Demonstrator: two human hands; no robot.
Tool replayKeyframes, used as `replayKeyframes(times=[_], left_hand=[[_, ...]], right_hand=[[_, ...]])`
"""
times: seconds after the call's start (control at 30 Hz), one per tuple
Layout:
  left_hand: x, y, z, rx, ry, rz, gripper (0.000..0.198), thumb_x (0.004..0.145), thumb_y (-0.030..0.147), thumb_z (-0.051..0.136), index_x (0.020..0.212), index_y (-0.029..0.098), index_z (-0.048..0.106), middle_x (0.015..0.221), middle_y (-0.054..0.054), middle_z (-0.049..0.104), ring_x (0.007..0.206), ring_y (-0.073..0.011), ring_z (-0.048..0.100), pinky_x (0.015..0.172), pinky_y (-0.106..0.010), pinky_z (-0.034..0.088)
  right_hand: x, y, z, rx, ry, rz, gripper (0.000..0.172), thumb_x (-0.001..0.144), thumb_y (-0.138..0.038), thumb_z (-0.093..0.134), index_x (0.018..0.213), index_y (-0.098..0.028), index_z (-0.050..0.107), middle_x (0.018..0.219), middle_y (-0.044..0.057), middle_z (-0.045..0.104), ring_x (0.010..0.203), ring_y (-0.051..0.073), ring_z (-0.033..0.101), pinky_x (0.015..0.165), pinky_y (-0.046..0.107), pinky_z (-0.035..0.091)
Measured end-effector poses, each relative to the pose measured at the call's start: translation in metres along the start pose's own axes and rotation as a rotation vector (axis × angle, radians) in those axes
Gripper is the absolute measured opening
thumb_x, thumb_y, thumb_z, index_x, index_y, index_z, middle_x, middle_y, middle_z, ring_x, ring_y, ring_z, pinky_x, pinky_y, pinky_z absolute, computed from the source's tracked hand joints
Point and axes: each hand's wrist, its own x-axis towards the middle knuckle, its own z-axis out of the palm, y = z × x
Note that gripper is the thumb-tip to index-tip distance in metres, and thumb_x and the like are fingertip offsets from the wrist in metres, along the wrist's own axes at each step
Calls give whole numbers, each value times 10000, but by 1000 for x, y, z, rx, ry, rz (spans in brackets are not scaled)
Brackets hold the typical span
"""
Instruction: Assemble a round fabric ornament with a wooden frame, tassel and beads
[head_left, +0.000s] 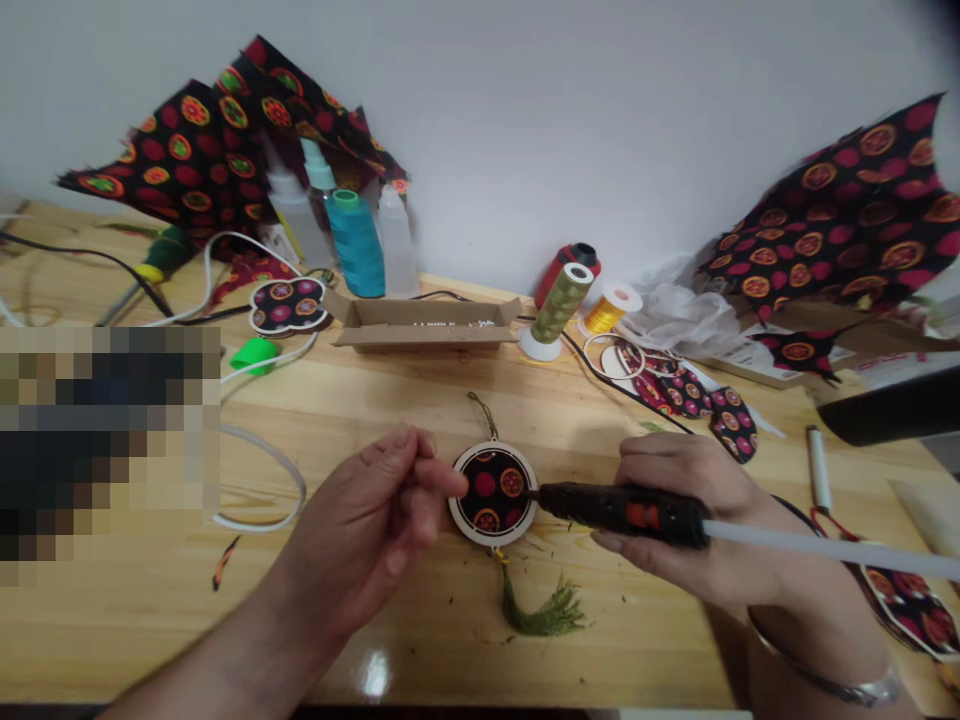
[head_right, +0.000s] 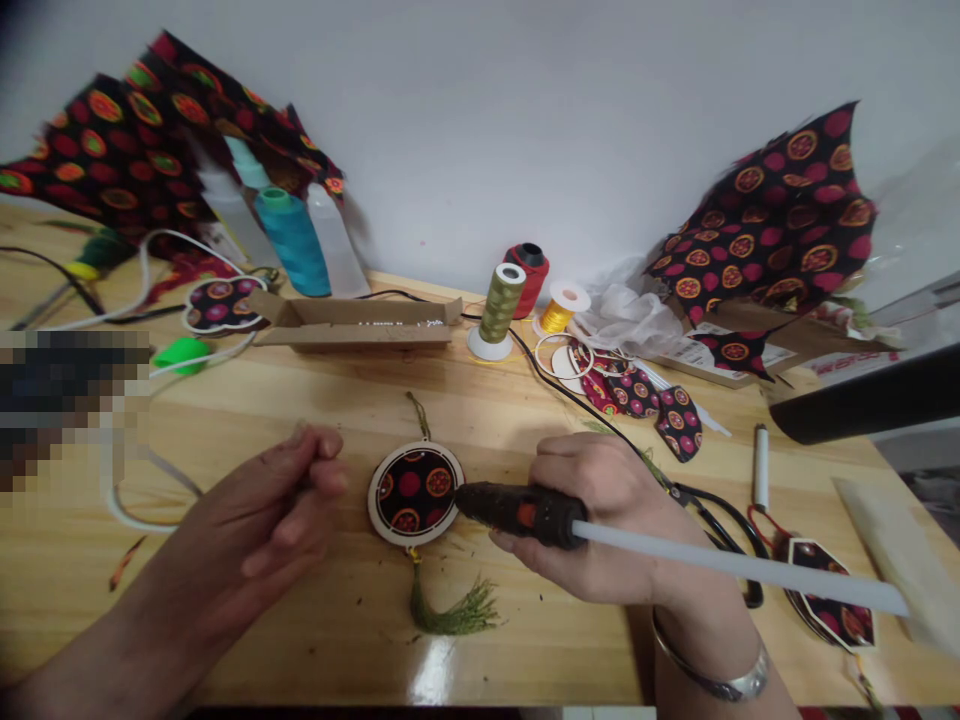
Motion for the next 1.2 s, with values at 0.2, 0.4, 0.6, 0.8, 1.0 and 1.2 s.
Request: replayKeyframes(times=[0.2, 0.4, 0.6, 0.8, 1.0, 1.2], left_hand=[[-1, -2, -6, 10, -140, 7, 248, 875, 264, 594, 655, 157, 632, 373, 67, 497, 240, 10, 278, 300, -76, 258], [2, -4, -3, -78, -106, 41, 197, 877, 198, 555, 744, 122, 679, 523, 22, 530, 408, -44, 414, 423, -137, 403], [2, -6, -2, 12, -98, 65, 131, 829, 141, 601, 825, 102, 726, 682, -74, 720, 413, -23, 416, 416, -115, 369], [-3, -6, 1, 217, -117, 66, 136, 822, 158, 604, 860, 123, 729, 795, -132, 771, 389, -9, 361, 403, -113, 321], [-1, -11, -2, 329, -197, 44, 117, 830, 236, 631, 896, 146, 665, 612, -22, 707, 391, -24, 346, 413, -131, 291], [-1, -16, 4, 525, -81, 135, 214, 793, 319, 674, 650, 162, 646, 597, 4, 711, 401, -36, 409, 402, -140, 315]], right_hand=[[-2, 4, 2, -5, 6, 12, 305, 810, -311, 654, 595, -205, 466, 553, -15, 433, 517, 127, 412, 487, 293, 249], [0, 10, -2, 44, -2, 34, 318, 831, -329, 623, 588, -186, 475, 561, -17, 444, 511, 108, 422, 463, 253, 286], [-3, 23, -12, 272, 18, 84, 296, 832, -356, 614, 614, -177, 523, 559, -8, 471, 508, 115, 432, 465, 252, 323], [-12, 33, -13, 633, 186, 102, 333, 781, -494, 652, 669, -181, 628, 631, 45, 576, 591, 188, 533, 536, 320, 409], [-17, 40, 3, 857, 554, 128, 356, 603, -485, 789, 796, -189, 751, 719, 68, 708, 704, 267, 646, 641, 383, 509], [-19, 39, 13, 1041, 574, 248, 447, 642, -479, 771, 979, -188, 728, 692, 55, 740, 572, 249, 669, 563, 367, 527]])
